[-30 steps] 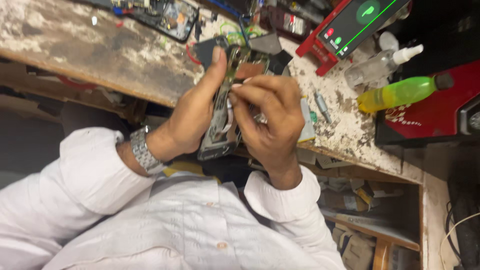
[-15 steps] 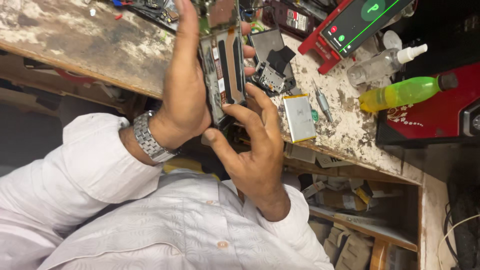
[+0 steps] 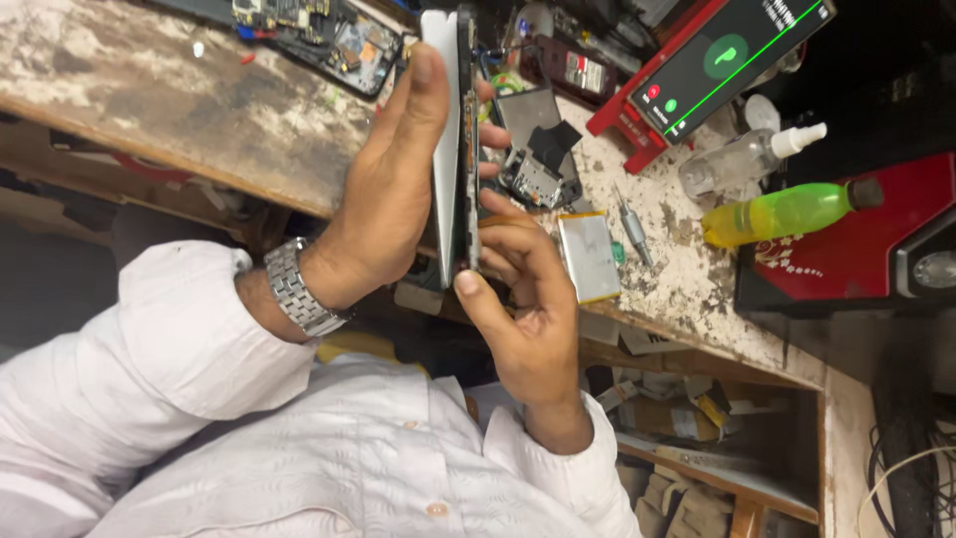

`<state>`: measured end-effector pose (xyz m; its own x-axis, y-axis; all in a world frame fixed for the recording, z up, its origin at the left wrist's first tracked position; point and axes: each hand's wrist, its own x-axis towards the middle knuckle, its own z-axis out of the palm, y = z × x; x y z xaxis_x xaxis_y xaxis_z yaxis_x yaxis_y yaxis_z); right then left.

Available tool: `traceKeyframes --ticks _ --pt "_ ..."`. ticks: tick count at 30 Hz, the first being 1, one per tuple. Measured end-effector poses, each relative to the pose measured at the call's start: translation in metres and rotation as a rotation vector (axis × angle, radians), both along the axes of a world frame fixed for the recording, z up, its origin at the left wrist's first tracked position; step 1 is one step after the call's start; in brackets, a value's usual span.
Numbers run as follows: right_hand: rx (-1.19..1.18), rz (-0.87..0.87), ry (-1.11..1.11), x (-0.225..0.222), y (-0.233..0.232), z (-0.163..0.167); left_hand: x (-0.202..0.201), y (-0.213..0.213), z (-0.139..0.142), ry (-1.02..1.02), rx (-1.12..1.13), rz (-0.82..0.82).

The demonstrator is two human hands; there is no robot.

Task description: The person uses a screwdriver to pry open the back cover of a smartphone, then removes the battery and places the components on the workbench.

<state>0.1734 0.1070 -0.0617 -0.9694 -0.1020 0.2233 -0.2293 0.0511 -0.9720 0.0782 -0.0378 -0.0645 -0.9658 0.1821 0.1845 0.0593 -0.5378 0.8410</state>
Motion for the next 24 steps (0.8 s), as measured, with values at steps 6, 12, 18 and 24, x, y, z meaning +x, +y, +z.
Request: traceKeyframes --ticks 6,12,18,24 --pt "0.065 -0.040 0.040 -0.005 0.000 -0.001 -0.002 -0.009 -0.001 0.073 -0.036 0.004" --pt "0.070 -0.062 0.037 -0.008 0.001 -0.003 0.004 -0.033 -0.007 0.261 -0.120 -0.220" --pt "-0.015 -0.005 -0.007 -0.013 -0.001 -0.002 -0.008 -0.045 -0.004 0.163 -0.071 -0.399" --pt "-0.103 -0.038 0.006 -0.017 0.012 -0.002 -0.011 -0.059 -0.003 0.174 -0.161 -0.357"
